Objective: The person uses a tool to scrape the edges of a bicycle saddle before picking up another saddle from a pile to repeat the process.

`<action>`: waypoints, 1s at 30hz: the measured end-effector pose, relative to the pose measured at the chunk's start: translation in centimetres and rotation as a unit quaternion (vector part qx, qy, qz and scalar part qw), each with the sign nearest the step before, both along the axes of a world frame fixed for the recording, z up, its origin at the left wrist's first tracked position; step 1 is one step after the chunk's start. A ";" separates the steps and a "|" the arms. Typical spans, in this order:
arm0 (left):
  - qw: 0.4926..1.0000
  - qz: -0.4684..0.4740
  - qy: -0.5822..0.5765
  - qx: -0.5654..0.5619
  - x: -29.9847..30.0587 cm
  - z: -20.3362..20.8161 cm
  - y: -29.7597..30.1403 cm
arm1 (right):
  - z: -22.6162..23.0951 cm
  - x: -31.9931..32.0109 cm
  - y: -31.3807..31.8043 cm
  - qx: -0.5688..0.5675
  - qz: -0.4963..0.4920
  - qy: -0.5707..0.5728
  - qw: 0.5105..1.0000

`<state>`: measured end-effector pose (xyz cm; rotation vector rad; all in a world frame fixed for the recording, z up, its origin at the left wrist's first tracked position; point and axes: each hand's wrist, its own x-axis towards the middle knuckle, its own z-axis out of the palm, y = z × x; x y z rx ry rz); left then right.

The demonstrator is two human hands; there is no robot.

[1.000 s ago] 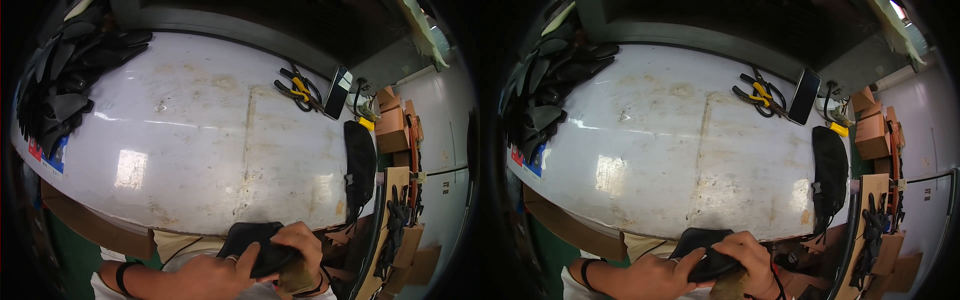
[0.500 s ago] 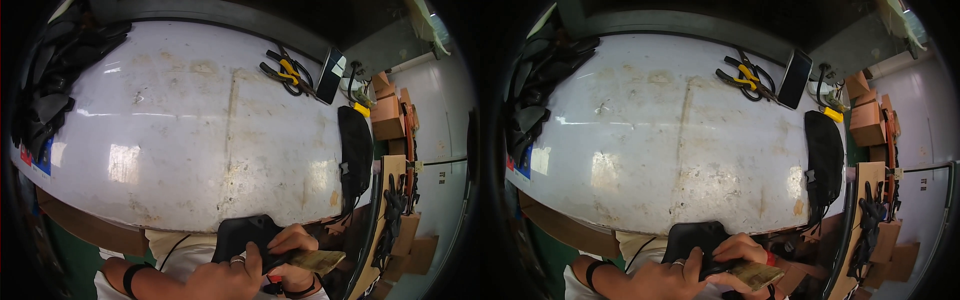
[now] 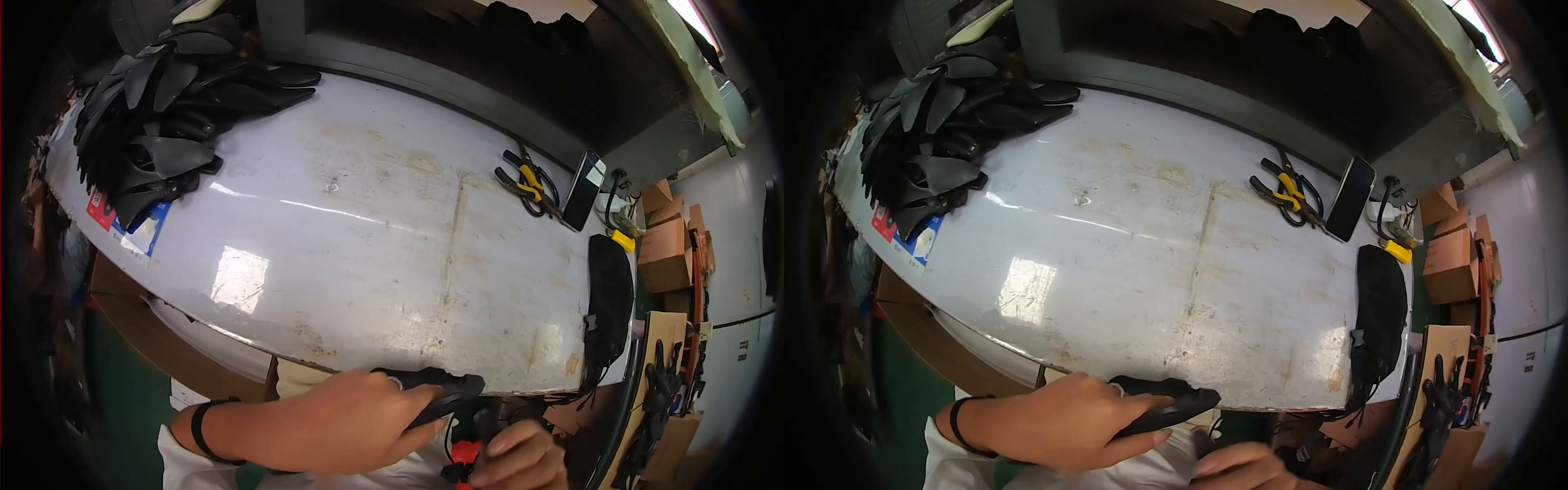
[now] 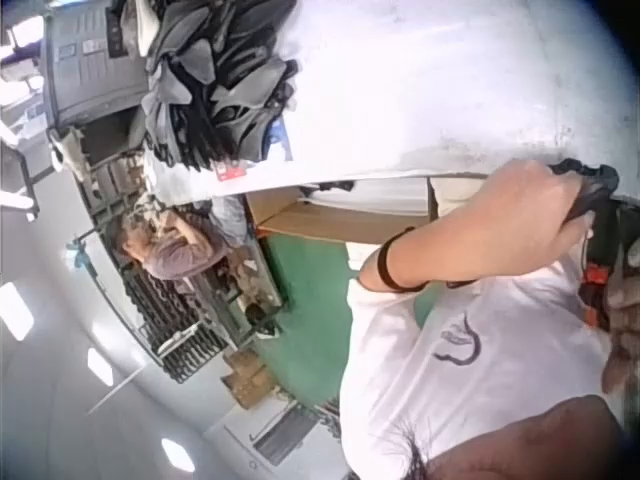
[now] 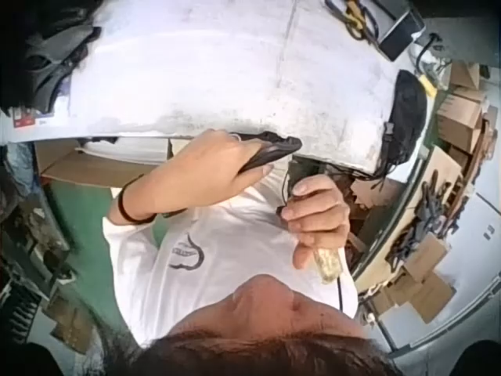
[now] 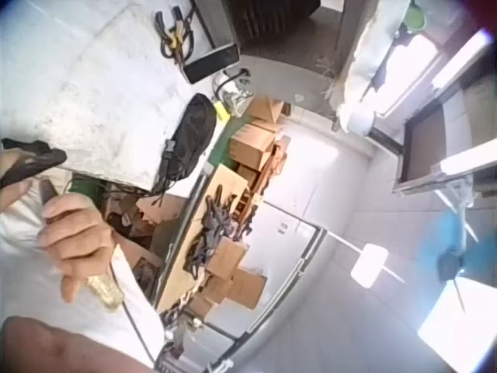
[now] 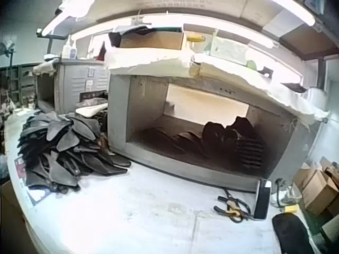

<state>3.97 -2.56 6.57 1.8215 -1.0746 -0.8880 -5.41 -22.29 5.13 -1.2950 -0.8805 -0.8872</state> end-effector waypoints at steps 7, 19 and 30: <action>0.998 -0.003 -0.049 0.045 0.1 0.0 -0.9 | 0.5 2.1 1.2 -0.103 0.171 -0.014 0.980; 0.997 0.010 -0.006 0.073 0.5 0.0 -0.9 | 1.1 5.4 1.2 -0.146 0.210 -0.002 0.967; 0.996 -0.029 -0.007 0.087 1.4 0.7 -1.1 | 1.9 4.5 -0.7 -0.191 0.229 0.005 0.955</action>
